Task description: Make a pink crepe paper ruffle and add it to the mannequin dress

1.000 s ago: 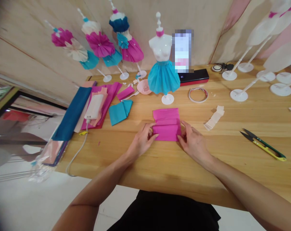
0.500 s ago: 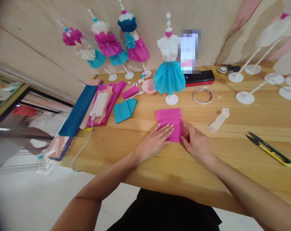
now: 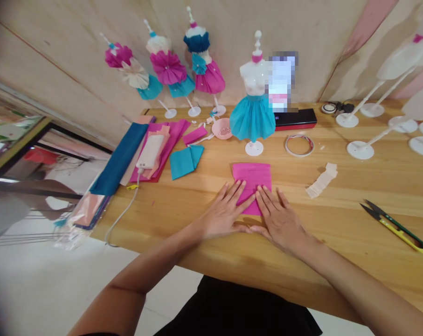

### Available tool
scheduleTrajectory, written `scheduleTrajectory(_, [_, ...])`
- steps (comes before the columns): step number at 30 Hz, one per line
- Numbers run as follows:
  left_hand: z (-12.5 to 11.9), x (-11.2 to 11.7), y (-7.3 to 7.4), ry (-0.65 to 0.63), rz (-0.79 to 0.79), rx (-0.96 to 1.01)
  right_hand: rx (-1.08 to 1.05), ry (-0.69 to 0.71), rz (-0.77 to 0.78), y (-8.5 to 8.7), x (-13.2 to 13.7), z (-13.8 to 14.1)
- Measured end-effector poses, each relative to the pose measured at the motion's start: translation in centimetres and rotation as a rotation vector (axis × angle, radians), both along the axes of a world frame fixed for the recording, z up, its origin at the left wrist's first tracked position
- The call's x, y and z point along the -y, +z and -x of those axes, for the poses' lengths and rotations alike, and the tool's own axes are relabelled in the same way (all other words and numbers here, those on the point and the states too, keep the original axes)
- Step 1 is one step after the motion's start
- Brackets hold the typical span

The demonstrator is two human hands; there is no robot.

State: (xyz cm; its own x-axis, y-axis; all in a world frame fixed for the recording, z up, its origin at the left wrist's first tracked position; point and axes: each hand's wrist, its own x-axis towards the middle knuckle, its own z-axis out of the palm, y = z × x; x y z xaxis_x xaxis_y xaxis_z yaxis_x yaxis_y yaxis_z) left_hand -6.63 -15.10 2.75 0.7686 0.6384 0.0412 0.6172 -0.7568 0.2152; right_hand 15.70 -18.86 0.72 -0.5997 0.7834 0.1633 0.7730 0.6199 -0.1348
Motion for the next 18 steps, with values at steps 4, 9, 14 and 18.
scheduleTrajectory(4, [1.3,-0.4,-0.2,0.034,0.001,-0.017,0.029,0.003,-0.005,0.0,0.0,-0.3])
scheduleTrajectory(9, [2.1,-0.8,-0.2,0.170,-0.053,-0.019,0.051,0.000,-0.011,0.3,0.0,-0.2])
scheduleTrajectory(14, [0.0,-1.0,0.6,-0.056,-0.083,-0.020,0.072,0.001,-0.022,0.0,0.2,-0.1])
scheduleTrajectory(18, [-0.8,-1.1,0.3,-0.122,-0.014,-0.050,0.089,0.035,-0.014,0.1,0.8,-0.3])
